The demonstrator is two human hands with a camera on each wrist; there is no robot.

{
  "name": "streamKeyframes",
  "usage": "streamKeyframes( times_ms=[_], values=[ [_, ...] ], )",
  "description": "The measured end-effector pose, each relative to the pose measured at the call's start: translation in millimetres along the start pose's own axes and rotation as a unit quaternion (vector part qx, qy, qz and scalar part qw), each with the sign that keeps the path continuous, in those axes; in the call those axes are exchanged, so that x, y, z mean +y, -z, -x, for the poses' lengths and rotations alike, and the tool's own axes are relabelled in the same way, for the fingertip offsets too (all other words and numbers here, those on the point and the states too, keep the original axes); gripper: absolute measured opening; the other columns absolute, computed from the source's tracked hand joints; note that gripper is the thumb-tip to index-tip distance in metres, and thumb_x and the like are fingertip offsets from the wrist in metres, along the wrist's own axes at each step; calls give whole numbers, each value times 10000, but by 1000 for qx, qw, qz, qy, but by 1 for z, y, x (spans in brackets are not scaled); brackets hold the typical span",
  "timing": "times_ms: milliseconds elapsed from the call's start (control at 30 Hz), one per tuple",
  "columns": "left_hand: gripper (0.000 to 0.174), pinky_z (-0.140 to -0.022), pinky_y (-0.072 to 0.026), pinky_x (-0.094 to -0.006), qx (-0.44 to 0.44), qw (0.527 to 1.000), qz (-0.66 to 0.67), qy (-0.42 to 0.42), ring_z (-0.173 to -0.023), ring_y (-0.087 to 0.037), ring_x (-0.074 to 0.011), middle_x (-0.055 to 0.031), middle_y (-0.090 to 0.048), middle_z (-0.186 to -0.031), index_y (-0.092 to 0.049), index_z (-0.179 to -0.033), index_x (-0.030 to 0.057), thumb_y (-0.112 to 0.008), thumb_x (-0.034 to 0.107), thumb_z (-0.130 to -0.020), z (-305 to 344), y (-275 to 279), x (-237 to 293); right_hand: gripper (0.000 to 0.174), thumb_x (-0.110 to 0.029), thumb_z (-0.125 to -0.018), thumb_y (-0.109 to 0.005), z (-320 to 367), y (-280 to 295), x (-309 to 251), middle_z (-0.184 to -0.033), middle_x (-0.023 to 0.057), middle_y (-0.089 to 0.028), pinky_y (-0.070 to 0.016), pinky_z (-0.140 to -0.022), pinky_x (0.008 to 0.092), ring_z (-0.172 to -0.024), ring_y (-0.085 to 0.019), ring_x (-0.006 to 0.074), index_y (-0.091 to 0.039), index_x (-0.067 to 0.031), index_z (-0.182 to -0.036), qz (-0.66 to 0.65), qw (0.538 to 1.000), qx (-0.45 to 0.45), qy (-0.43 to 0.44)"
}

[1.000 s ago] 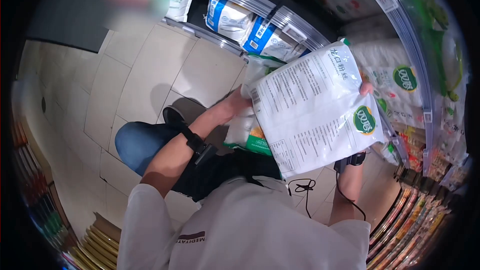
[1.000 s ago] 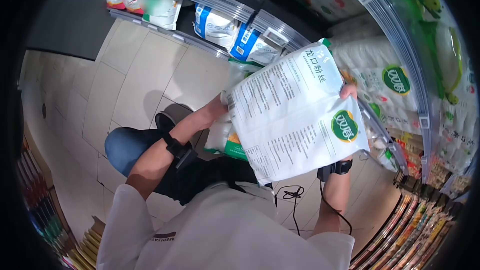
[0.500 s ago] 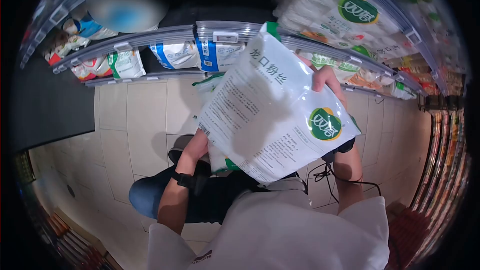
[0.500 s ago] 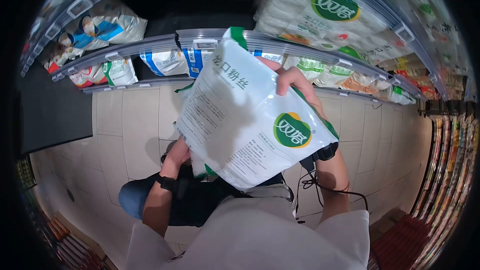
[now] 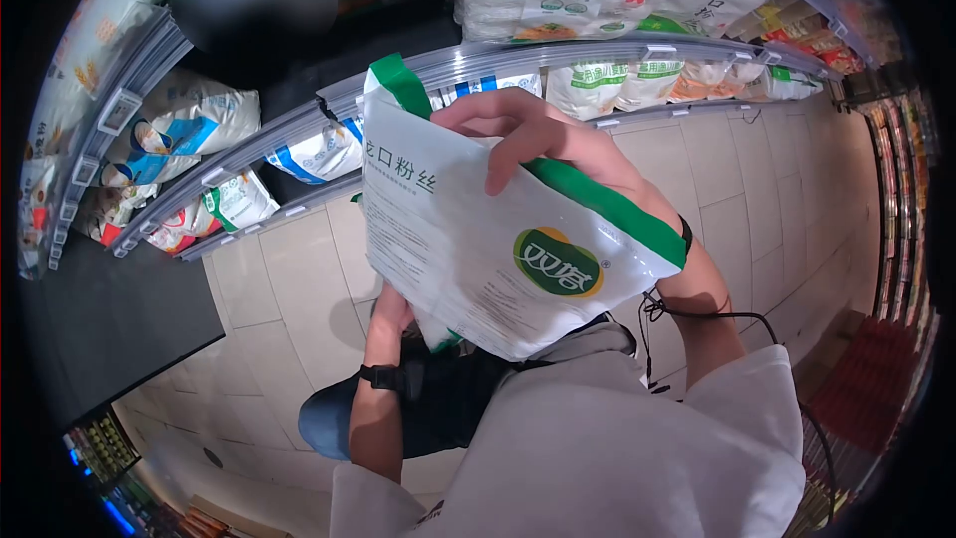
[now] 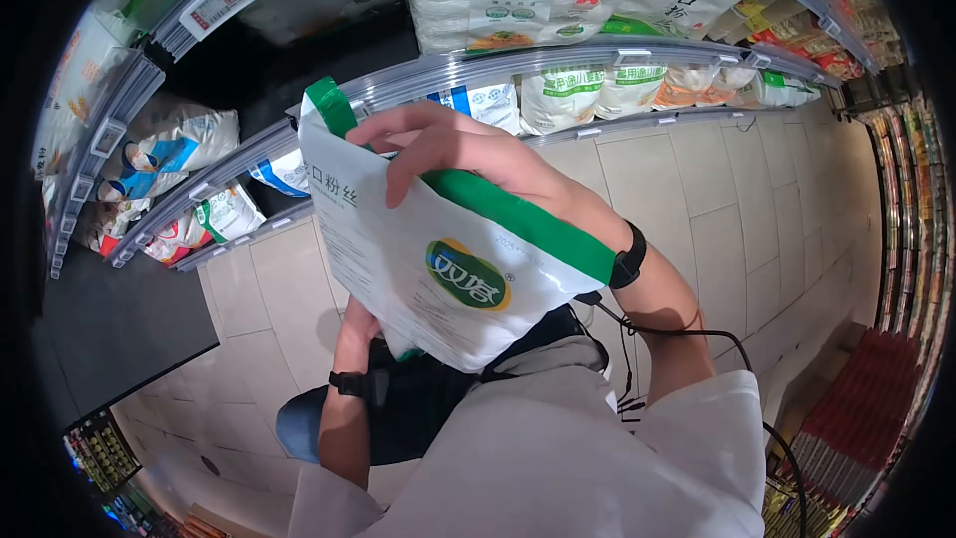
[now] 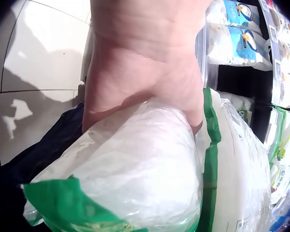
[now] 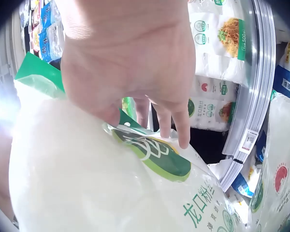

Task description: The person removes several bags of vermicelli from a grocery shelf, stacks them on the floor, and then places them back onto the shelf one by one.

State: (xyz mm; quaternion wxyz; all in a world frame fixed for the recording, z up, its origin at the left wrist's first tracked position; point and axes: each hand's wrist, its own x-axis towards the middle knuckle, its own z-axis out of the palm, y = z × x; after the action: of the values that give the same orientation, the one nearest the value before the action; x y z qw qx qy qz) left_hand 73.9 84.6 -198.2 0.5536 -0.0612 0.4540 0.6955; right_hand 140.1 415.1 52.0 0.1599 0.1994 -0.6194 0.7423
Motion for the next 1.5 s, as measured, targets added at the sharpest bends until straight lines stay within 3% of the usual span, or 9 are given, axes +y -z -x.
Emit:
streamKeyframes(
  times_ms=[500, 700, 800, 1000, 1033, 1133, 1267, 1400, 1500],
  values=[
    [584, -1107, -550, -438, 35, 999, 29, 10, -1353, -618, -257, -135, -586, -1533, -453, -1583, 35, -542, 392, -1128, -3, 8, -7, 294, -201, -1071, -654, 3, 4, -19, -1562, 233, -502, -415, -1238, 483, -1444, -535, 337, -735, -2, -1271, 5, 985, 96, -142],
    [532, -1069, -571, -418, 46, 995, 85, 7, -1291, -660, -228, -130, -616, -1490, -485, -1554, 32, -634, 244, -1088, -5, -5, 1, 240, -237, -1002, -734, 51, 38, -3, -1654, 242, -438, -438, -1179, 411, -1443, -533, 332, -753, -33, -1128, 16, 982, 129, -138],
    [549, -1067, -570, -415, 37, 996, 77, 3, -1292, -659, -228, -130, -622, -1477, -485, -1552, 31, -667, 176, -1055, 1, -16, 10, 515, -243, -1035, -651, 80, 46, 14, -1654, 246, -442, -427, -1220, 437, -1471, -513, 339, -579, 11, -1477, -111, 947, 230, -192],
    [585, -1077, -558, -415, 37, 998, 48, -10, -1301, -650, -245, -133, -627, -1468, -483, -1553, 20, -696, 103, -1014, 4, -26, 19, 836, -517, -1073, -491, 144, 68, 12, -1668, 225, -433, -418, -1225, 452, -1475, -511, 352, -298, 39, -1667, -358, 849, 282, -268],
    [593, -1079, -556, -415, 39, 998, 42, -15, -1302, -649, -247, -134, -626, -1470, -482, -1554, 19, -701, 99, -1010, 6, -28, 20, 934, -506, -1030, -592, 128, 51, 6, -1646, 259, -445, -404, -1234, 450, -1468, -519, 354, -211, 29, -1695, -379, 829, 329, -249],
    [604, -1079, -554, -414, 67, 997, 44, 8, -1297, -652, -248, -133, -636, -1458, -484, -1554, 18, -714, 91, -1000, 10, -35, 25, 1037, -467, -969, -717, 131, 60, -10, -1575, 292, -499, -514, -1134, 509, -1385, -590, 376, -178, 35, -1698, -271, 904, 183, -277],
    [609, -1071, -559, -412, 73, 997, 31, -16, -1282, -663, -242, -129, -655, -1434, -497, -1547, 23, -732, 100, -991, 15, -47, 32, 1030, -234, -872, -863, 160, 75, -34, -1332, 254, -665, -663, -636, 426, -994, -765, 317, -268, 64, -1658, -88, 818, 177, -540],
    [598, -1065, -565, -410, 69, 997, 29, -33, -1267, -672, -238, -125, -663, -1424, -509, -1537, 30, -739, 104, -990, 15, -48, 29, 671, -142, -910, -816, 164, 63, -34, -1097, 161, -748, -621, -570, 304, -877, -767, 233, -496, 55, -1465, -82, 832, 226, -500],
    [578, -1068, -565, -409, 79, 996, 41, -30, -1263, -674, -236, -123, -662, -1425, -518, -1530, 39, -733, 103, -998, 16, -49, 27, 642, -127, -927, -798, 176, 53, -25, -1190, 164, -725, -643, -742, 326, -1006, -754, 245, -492, 37, -1467, -122, 827, 340, -430]
  ],
)
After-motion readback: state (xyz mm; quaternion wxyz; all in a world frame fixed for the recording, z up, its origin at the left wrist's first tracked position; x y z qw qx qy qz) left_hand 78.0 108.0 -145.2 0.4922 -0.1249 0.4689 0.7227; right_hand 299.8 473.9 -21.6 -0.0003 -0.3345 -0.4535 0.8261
